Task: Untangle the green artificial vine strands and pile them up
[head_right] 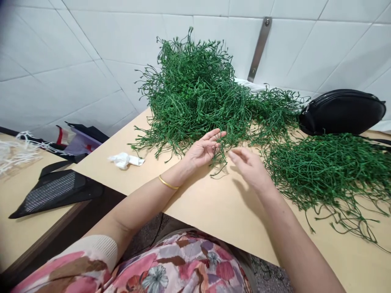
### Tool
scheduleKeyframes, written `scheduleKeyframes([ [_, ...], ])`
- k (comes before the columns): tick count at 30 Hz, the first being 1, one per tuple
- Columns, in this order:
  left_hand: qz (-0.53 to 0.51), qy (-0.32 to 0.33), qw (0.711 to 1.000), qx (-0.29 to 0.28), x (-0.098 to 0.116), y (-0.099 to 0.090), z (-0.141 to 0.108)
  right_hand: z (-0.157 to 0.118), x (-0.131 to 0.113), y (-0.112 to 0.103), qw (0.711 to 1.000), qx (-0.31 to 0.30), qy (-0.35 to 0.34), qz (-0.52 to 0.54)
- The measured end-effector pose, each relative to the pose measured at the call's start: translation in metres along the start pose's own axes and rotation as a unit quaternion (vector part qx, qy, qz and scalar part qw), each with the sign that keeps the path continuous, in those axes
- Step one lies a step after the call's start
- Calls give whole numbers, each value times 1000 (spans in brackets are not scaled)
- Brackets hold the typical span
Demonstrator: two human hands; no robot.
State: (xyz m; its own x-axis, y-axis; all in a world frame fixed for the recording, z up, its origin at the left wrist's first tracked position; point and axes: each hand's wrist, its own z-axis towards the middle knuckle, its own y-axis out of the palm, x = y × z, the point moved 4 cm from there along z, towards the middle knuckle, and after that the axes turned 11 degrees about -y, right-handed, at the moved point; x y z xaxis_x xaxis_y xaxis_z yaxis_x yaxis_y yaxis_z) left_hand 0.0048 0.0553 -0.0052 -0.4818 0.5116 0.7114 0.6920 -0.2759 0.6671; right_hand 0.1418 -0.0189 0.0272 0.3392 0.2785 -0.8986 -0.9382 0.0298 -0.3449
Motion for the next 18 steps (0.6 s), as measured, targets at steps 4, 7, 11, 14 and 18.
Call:
scheduleKeyframes([
  [4,27,31,999,5,6,2,-1,6,25,24,986,-17,79,148],
  [7,76,43,995,39,6,-1,0,10,37,4,986,52,82,137],
  [11,265,98,945,165,3,-9,0,14,45,-34,989,122,38,71],
  [14,441,254,837,201,8,-2,-10,14,44,-45,992,126,-1,-6],
  [18,605,402,680,99,2,21,-22,11,32,-36,986,80,-73,-126],
])
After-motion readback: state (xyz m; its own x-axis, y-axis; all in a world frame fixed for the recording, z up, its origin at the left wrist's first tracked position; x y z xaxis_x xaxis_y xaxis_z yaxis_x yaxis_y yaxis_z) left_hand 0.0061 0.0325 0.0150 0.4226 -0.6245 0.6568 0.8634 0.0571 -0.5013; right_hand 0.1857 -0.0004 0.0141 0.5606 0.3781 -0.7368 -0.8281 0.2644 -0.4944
